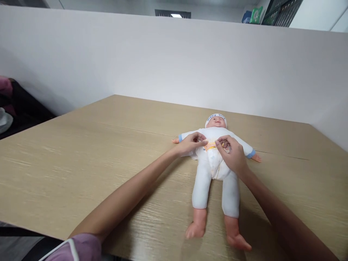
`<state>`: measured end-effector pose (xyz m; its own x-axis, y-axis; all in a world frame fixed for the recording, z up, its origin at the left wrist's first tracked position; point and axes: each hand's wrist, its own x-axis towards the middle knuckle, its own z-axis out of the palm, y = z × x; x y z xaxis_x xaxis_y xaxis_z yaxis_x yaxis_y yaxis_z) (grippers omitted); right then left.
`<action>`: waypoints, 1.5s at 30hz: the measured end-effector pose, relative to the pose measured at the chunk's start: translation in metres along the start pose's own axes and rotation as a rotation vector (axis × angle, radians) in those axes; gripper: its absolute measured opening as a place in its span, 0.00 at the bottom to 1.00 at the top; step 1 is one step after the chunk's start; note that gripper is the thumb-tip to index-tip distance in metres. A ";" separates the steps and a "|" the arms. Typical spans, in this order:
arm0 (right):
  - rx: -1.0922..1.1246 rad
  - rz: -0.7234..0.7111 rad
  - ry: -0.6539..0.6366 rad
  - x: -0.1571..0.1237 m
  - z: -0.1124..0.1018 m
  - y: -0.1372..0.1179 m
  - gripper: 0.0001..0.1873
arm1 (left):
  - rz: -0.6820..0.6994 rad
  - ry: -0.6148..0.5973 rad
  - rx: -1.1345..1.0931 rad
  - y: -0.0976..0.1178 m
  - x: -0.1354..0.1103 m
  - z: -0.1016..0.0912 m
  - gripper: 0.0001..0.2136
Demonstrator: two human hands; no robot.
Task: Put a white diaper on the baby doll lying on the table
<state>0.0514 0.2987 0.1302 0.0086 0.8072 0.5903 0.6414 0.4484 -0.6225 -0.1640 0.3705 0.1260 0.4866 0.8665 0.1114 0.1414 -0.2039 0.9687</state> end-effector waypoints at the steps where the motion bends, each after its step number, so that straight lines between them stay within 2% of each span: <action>1: 0.005 0.003 -0.002 0.000 0.000 -0.001 0.09 | -0.002 -0.024 -0.018 0.001 0.003 -0.001 0.25; 6: 0.020 0.014 -0.001 -0.001 0.000 -0.002 0.08 | -0.049 -0.090 -0.129 0.004 0.002 -0.010 0.24; 13: 0.019 0.013 0.006 -0.002 0.001 -0.001 0.08 | -0.086 -0.026 -0.197 0.001 0.000 -0.018 0.24; 22: 0.017 -0.004 -0.014 -0.002 0.000 0.001 0.08 | 0.018 0.077 -0.076 -0.009 -0.008 -0.019 0.25; 31: 0.017 -0.010 -0.009 0.000 0.000 0.002 0.08 | 0.009 0.045 0.077 -0.002 -0.013 -0.013 0.26; 45: 0.028 -0.022 -0.004 -0.001 0.000 0.001 0.07 | 0.041 0.053 0.015 0.001 -0.014 -0.015 0.26</action>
<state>0.0520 0.2984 0.1287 -0.0085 0.7988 0.6015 0.6198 0.4762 -0.6237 -0.1841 0.3651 0.1286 0.4456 0.8803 0.1630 0.1352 -0.2462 0.9597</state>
